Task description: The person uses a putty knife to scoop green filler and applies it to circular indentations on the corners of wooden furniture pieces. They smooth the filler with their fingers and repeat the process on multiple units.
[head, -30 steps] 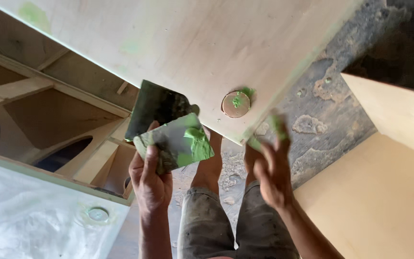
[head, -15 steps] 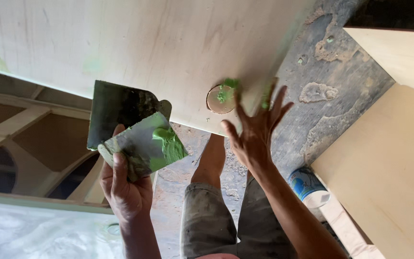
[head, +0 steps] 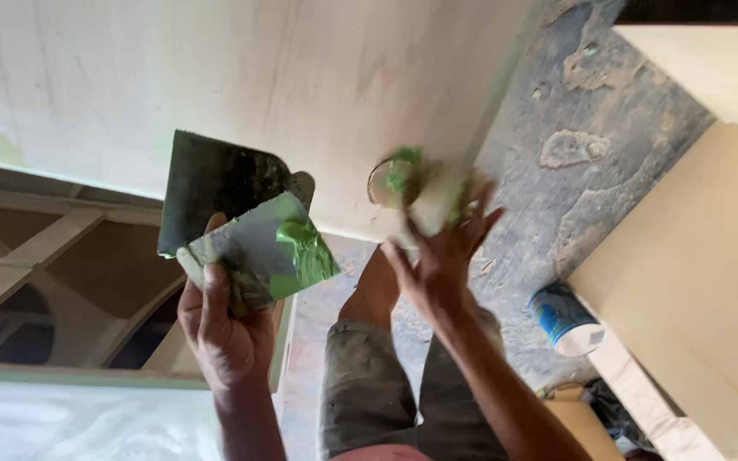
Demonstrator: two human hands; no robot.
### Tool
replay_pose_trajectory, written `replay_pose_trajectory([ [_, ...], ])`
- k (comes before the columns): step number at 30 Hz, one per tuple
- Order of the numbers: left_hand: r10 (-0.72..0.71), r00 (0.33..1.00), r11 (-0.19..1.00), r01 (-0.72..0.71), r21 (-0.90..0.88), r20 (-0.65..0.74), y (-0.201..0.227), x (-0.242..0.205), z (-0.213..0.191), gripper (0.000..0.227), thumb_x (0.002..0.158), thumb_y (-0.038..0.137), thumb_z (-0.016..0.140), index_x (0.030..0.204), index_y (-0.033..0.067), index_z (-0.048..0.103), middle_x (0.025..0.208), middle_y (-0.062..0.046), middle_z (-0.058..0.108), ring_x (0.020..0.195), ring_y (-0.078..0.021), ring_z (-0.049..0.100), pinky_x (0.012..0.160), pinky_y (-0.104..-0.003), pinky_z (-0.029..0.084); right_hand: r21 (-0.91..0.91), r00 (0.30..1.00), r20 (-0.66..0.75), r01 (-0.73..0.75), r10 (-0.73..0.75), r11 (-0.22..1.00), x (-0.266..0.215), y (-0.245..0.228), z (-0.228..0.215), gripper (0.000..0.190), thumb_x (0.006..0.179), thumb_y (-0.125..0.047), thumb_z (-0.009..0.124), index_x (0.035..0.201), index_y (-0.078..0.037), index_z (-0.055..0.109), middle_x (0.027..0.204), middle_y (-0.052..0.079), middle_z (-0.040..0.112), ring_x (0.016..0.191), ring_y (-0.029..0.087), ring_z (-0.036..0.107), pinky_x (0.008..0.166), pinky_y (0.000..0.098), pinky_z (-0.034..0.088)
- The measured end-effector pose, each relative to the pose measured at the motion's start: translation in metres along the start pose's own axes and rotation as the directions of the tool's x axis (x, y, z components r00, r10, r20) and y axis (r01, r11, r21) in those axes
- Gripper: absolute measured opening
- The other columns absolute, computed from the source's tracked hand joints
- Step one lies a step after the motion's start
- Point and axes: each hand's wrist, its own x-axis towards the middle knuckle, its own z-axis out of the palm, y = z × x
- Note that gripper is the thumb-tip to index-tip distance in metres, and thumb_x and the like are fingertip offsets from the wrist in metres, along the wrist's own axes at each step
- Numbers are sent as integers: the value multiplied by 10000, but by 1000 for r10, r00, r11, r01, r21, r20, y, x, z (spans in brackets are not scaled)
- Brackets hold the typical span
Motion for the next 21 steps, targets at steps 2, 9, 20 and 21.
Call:
replay_pose_trajectory([
  [2,1,1000,1000,0,-4,25,-7,2,2,659,931,217,628,1472,-124,469,1499,-242,553,1371,-294,557,1174,-388,481,44,998,-64,-14,16,999,-13,9,-3,660,990,-719,283,1558,-402,392,1679,278,-154,1565,446,-217,1272,719,-163],
  [9,119,985,993,-114,-45,127,-9,4,4,523,1000,148,590,1463,-84,515,1262,-216,691,1110,-273,726,1033,-451,602,245,985,-119,148,-121,958,-14,-42,-19,391,995,-437,664,1374,-352,705,1686,260,-95,1501,588,-137,1208,753,43],
  [20,109,994,977,-111,-184,-20,7,-26,-25,463,949,77,625,1339,-167,576,1233,-312,681,1042,-339,736,915,-491,623,606,705,324,357,-630,711,11,-93,-85,755,839,-875,415,1304,-343,680,1685,281,-40,1551,580,-9,1110,651,272],
  [21,108,992,969,-121,-214,-69,5,-30,-37,492,957,86,619,1379,-160,561,1146,-291,712,1015,-321,744,925,-481,621,745,661,289,299,-693,596,1,-96,-78,731,873,-858,394,1232,-308,716,1714,248,80,1595,482,-97,1265,665,-22],
])
